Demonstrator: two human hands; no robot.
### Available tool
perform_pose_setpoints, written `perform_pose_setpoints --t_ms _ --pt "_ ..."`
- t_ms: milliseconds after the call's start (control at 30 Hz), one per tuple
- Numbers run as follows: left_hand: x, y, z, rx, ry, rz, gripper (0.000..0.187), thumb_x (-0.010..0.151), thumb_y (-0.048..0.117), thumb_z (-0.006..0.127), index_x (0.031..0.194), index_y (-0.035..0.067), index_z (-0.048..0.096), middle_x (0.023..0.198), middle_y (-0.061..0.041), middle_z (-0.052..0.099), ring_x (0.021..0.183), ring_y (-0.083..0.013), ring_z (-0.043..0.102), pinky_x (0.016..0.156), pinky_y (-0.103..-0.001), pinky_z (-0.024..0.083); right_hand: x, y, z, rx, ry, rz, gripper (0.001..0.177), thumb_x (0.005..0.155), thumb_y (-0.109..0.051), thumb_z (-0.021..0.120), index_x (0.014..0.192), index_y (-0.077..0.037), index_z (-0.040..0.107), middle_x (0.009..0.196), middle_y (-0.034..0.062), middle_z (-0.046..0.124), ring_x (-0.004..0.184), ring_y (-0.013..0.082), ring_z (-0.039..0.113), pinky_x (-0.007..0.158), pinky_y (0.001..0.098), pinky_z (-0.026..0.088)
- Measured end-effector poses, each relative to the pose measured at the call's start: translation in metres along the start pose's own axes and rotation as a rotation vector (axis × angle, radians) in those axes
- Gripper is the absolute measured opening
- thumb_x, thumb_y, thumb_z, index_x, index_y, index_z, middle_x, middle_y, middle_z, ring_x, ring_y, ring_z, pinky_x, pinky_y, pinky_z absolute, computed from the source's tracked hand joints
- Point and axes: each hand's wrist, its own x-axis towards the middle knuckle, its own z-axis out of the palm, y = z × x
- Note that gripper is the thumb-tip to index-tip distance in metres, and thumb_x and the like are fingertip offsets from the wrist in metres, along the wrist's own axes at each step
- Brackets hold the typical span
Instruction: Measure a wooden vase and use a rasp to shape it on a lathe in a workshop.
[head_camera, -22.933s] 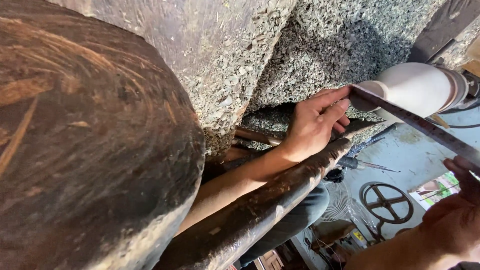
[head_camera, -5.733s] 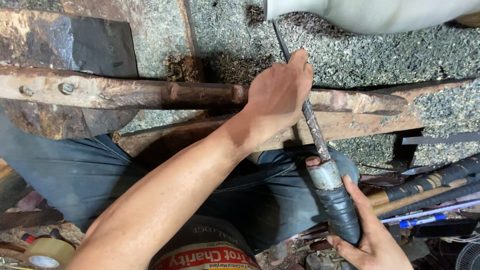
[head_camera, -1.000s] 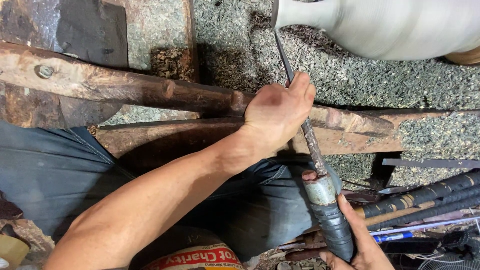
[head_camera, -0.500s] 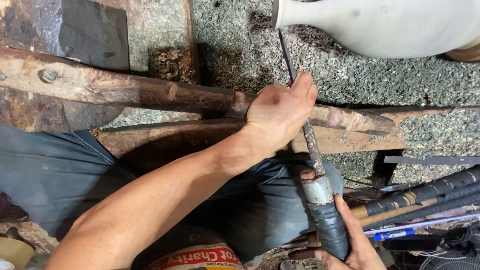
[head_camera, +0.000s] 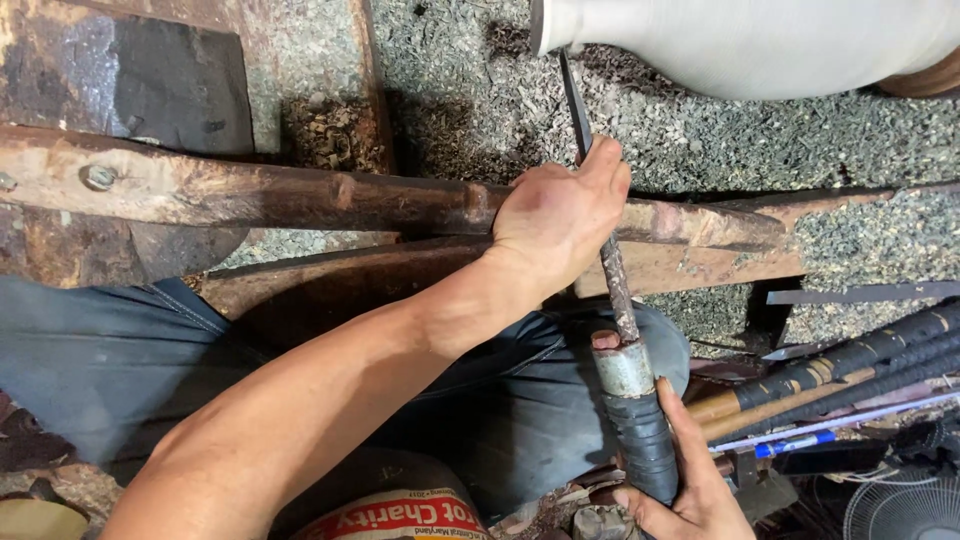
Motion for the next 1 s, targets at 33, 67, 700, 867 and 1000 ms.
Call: perform_pose_setpoints --t_ms 33,67,700,867,1000 --pt "0.000 -0.001 -0.001 -0.009 -0.040 0.013 0.031 0.080 0.012 0.069 0.104 -0.005 0.063 0.106 -0.016 0.054 0.048 -0.0197 0.060 0.040 -0.036 0.056 0.000 0.002 0.001 -0.039 -0.006 -0.035 0.125 0.066 0.013 0.078 0.167 -0.023 0.014 0.143 0.0121 0.054 0.106 0.0178 0.063 0.092 0.0327 0.051" --pt "0.000 -0.001 -0.002 -0.017 -0.080 0.025 0.030 0.080 0.012 0.068 0.105 -0.005 0.063 0.107 -0.015 0.054 0.050 -0.0199 0.061 0.042 -0.037 0.057 -0.001 0.004 0.002 -0.078 -0.013 -0.069 0.126 0.065 0.012 0.080 0.167 -0.022 0.013 0.140 0.0130 0.057 0.105 0.0184 0.065 0.092 0.0332 0.052" --pt "-0.001 0.000 0.001 -0.119 0.001 -0.004 0.037 0.084 0.018 0.066 0.117 0.001 0.062 0.135 -0.017 0.054 0.055 -0.0261 0.070 0.047 -0.040 0.059 -0.019 0.001 0.054 0.069 0.087 -0.117 0.121 0.067 0.010 0.081 0.165 -0.013 0.013 0.119 0.0137 0.065 0.101 0.0174 0.064 0.092 0.0294 0.047" --pt "0.001 -0.003 -0.006 -0.101 -0.056 0.027 0.038 0.084 0.020 0.066 0.117 0.002 0.061 0.136 -0.017 0.053 0.055 -0.0275 0.071 0.046 -0.041 0.059 -0.023 -0.005 0.070 0.107 0.121 -0.027 0.127 0.068 0.010 0.080 0.171 -0.020 0.013 0.101 0.0150 0.068 0.080 0.0181 0.067 0.073 0.0329 0.056" --pt "0.002 -0.006 -0.010 -0.079 -0.071 0.064 0.046 0.081 0.021 0.067 0.121 0.001 0.060 0.138 -0.019 0.050 0.055 -0.0284 0.072 0.046 -0.040 0.059 -0.024 -0.008 0.081 0.110 0.113 -0.044 0.126 0.069 0.009 0.079 0.170 -0.021 0.011 0.099 0.0151 0.069 0.079 0.0181 0.067 0.072 0.0333 0.057"
